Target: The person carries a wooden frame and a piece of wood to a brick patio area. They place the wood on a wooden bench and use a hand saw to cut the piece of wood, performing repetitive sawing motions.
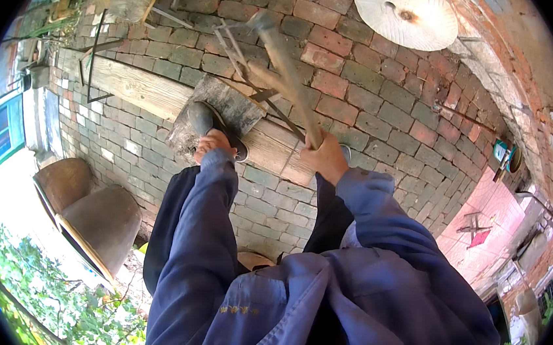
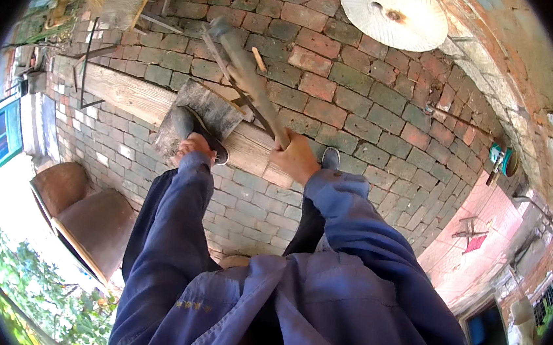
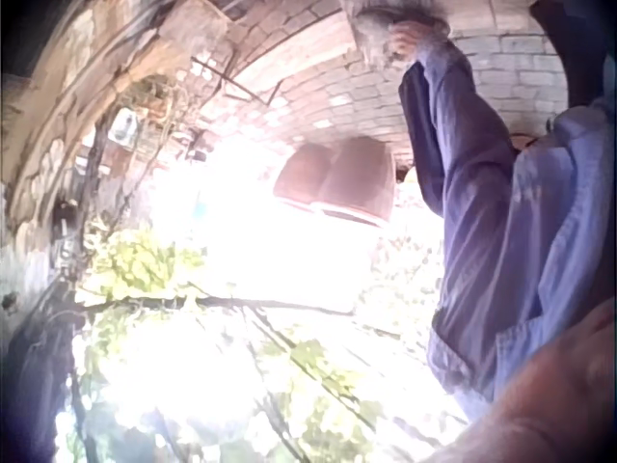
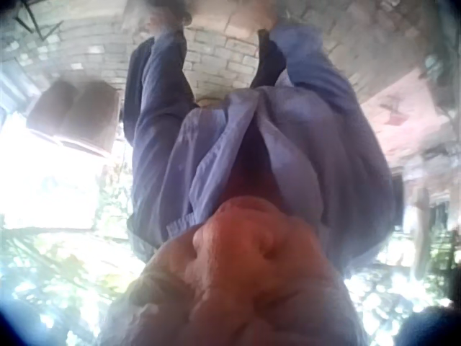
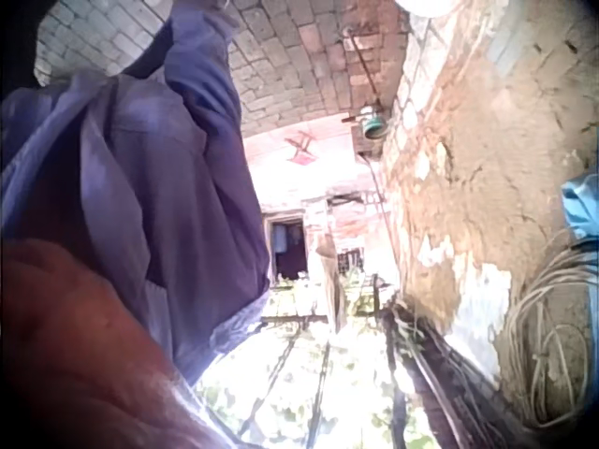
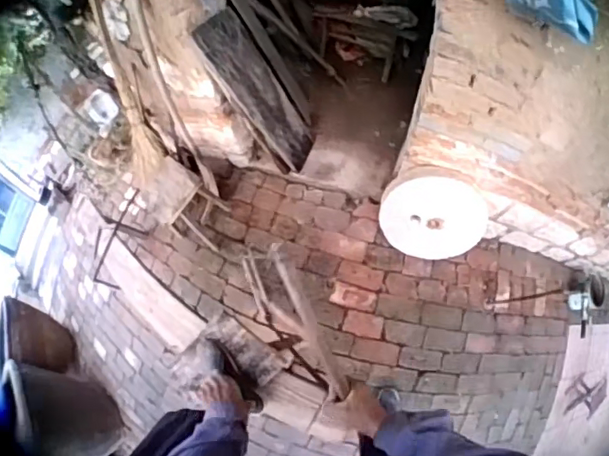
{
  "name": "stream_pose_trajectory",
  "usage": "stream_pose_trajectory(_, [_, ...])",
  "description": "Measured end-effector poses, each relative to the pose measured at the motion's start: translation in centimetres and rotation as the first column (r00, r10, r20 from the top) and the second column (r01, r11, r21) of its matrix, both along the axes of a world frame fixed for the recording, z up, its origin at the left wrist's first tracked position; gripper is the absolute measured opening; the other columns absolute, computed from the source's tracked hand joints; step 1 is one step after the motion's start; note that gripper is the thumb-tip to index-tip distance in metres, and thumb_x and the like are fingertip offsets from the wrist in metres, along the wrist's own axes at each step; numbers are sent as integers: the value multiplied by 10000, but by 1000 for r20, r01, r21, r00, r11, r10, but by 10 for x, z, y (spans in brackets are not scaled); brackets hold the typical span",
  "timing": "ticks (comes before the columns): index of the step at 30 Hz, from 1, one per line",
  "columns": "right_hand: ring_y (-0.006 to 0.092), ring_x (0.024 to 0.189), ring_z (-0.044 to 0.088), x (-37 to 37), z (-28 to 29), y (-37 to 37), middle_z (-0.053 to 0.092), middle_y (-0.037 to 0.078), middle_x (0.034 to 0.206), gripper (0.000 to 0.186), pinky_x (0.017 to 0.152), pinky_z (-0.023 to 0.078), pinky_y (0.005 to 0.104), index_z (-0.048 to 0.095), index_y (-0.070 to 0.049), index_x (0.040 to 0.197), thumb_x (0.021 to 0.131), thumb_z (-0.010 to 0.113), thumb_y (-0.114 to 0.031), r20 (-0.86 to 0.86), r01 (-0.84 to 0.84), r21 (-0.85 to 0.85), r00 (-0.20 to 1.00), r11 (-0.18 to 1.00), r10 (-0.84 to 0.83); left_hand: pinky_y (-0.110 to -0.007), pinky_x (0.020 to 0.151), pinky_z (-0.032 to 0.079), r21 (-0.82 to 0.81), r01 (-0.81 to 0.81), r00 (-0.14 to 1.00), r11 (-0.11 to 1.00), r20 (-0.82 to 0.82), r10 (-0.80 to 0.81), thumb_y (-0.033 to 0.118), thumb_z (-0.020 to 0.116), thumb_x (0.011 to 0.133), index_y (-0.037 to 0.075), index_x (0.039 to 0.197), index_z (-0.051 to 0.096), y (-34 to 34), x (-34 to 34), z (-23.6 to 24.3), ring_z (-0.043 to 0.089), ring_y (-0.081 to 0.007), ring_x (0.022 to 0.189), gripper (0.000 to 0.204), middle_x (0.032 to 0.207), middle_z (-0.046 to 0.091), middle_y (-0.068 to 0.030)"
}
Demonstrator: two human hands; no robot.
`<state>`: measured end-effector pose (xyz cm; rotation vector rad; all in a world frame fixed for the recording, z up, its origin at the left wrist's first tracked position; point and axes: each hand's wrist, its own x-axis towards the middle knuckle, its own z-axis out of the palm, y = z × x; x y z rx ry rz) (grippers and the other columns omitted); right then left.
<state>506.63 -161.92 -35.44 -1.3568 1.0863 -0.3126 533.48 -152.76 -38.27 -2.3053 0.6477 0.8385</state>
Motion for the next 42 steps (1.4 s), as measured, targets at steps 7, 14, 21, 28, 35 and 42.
stream_pose_trajectory(7, [99,489,476,19,43,-40,493,15,569,159,452,361,283,493,-62,700,686,651,-67,167,77,440,972,895,-166,-426,992,424,-936,215,663,279,-70,-745,271,830,565,66,1229,542,-42,-105,60,461,-343,1206,752,1255,500,-148])
stream_pose_trajectory(14, [70,458,413,-3,109,6,424,-19,590,238,417,292,250,433,-90,729,751,616,61,361,40,498,899,867,-248,-423,802,473,-963,118,649,244,-111,-753,254,730,607,91,818,630,-36,-130,87,538,-293,946,285,900,538,-83])
stream_pose_trajectory(21, [70,459,394,-22,141,26,420,-9,613,256,418,283,248,415,-96,757,764,588,92,435,-22,603,847,797,-306,-403,784,457,-946,182,608,270,-108,-787,266,653,664,107,790,646,-24,-139,122,549,-272,936,203,838,565,-57])
stream_pose_trajectory(28, [83,463,362,-58,174,39,387,-4,625,293,419,277,253,383,-110,778,776,567,118,418,-47,716,828,696,-374,-386,748,433,-954,215,583,209,-46,-811,268,639,675,123,706,623,-6,-178,138,542,-264,896,149,819,549,-59])
stream_pose_trajectory(35, [78,501,369,-115,216,55,399,-4,652,265,471,281,249,383,-108,761,819,593,43,434,-56,724,811,687,-392,-387,707,465,-972,145,592,185,-65,-803,223,631,660,112,681,586,9,-228,185,530,-263,827,121,800,521,-59])
stream_pose_trajectory(42, [97,517,364,-88,179,45,385,5,665,289,495,306,266,396,-106,776,781,634,58,391,-54,768,829,638,-400,-395,713,473,-956,172,595,237,-90,-798,230,638,696,127,704,595,-3,-201,153,535,-279,848,112,817,517,-66])
